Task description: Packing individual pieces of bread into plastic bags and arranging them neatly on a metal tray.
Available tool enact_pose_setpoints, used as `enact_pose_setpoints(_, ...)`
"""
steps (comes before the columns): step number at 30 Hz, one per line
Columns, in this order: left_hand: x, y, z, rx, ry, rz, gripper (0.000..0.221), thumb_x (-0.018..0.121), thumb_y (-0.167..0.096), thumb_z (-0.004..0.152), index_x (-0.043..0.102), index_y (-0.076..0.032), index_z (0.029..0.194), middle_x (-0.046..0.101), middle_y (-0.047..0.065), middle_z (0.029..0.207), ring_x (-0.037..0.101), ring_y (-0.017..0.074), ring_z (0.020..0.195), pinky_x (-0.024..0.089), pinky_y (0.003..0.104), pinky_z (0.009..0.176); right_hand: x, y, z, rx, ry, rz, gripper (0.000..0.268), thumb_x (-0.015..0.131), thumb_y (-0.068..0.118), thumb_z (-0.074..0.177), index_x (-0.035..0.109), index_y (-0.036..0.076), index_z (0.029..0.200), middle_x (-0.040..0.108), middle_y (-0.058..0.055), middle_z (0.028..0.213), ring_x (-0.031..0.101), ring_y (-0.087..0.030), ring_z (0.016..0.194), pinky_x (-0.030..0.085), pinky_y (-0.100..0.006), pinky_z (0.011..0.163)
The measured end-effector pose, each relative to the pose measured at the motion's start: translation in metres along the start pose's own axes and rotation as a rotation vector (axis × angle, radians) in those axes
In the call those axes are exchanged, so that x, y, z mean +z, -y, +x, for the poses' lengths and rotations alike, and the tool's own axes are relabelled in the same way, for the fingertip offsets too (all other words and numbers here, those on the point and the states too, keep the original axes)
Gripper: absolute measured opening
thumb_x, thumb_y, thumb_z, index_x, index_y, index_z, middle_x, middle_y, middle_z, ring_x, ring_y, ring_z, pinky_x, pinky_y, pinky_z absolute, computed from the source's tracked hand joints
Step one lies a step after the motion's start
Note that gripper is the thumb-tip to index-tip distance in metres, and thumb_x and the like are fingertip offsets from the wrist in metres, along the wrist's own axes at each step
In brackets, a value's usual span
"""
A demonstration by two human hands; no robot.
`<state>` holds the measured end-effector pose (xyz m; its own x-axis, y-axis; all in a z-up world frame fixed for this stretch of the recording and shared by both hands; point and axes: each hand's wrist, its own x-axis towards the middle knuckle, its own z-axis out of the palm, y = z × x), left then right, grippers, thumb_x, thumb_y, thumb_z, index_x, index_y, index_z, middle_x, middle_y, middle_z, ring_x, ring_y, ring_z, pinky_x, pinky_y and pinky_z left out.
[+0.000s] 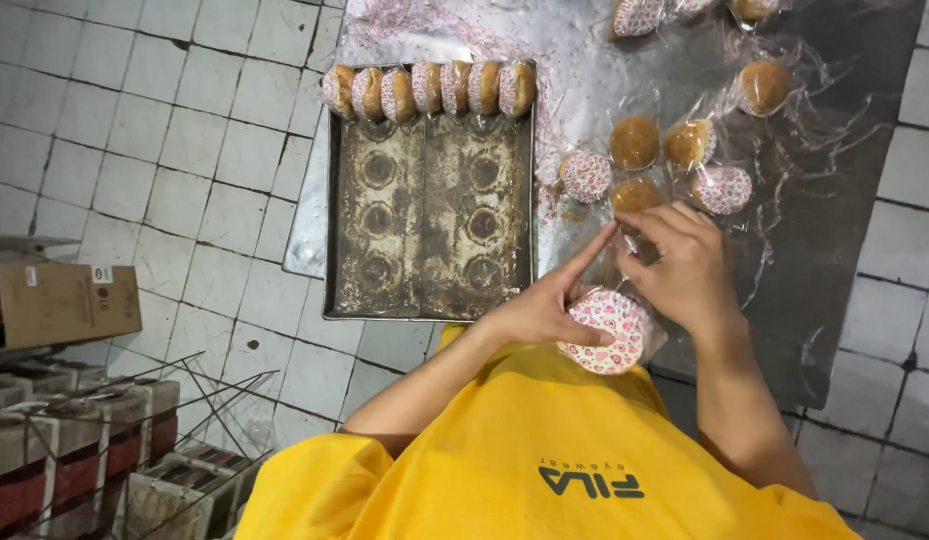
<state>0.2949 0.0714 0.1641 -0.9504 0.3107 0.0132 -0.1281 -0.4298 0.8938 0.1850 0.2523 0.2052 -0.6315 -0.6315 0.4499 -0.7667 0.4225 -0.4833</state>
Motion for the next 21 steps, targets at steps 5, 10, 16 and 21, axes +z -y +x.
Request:
enact_pose_setpoints(5, 0.023, 0.006, 0.012, 0.033, -0.001, -0.002, 0.136, 0.089, 0.007, 0.067, 0.003, -0.023, 0.168, 0.001, 0.013, 0.172, 0.053, 0.029, 0.129, 0.054, 0.029, 0.101, 0.0, -0.033, -0.01, -0.034, -0.021, -0.021, 0.006, 0.082, 0.015, 0.091, 0.078, 0.011, 0.096, 0.069, -0.006, 0.081, 0.066, -0.029, 0.078, 0.048, -0.039, 0.071)
enact_pose_setpoints(10, 0.028, -0.001, 0.014, 0.016, -0.06, -0.101, 0.128, 0.086, 0.006, 0.074, 0.006, -0.02, 0.17, 0.055, 0.025, 0.138, 0.062, 0.0215, 0.113, 0.057, 0.032, 0.096, -0.001, -0.043, -0.015, -0.005, -0.081, 0.102, 0.012, 0.085, 0.015, 0.09, 0.079, 0.011, 0.099, 0.071, -0.006, 0.086, 0.068, -0.031, 0.081, 0.049, -0.04, 0.074)
enact_pose_setpoints(16, 0.004, 0.015, 0.001, -0.012, -0.087, -0.061, 0.122, 0.087, 0.0, 0.076, 0.012, -0.02, 0.17, 0.057, 0.019, 0.138, 0.059, 0.0158, 0.113, 0.055, 0.03, 0.099, -0.006, -0.009, 0.008, -0.12, 0.018, 0.013, 0.015, 0.083, 0.021, 0.086, 0.076, 0.009, 0.092, 0.072, -0.007, 0.085, 0.067, -0.03, 0.083, 0.046, -0.039, 0.074)
enact_pose_setpoints(21, -0.004, -0.012, -0.014, -0.014, -0.109, 0.007, 0.124, 0.088, -0.002, 0.075, 0.012, -0.023, 0.17, 0.06, 0.019, 0.133, 0.059, 0.0142, 0.11, 0.054, 0.029, 0.099, 0.02, -0.004, 0.012, -0.129, 0.003, -0.096, 0.014, 0.083, 0.024, 0.088, 0.076, 0.012, 0.092, 0.07, -0.004, 0.083, 0.067, -0.026, 0.082, 0.046, -0.037, 0.074)
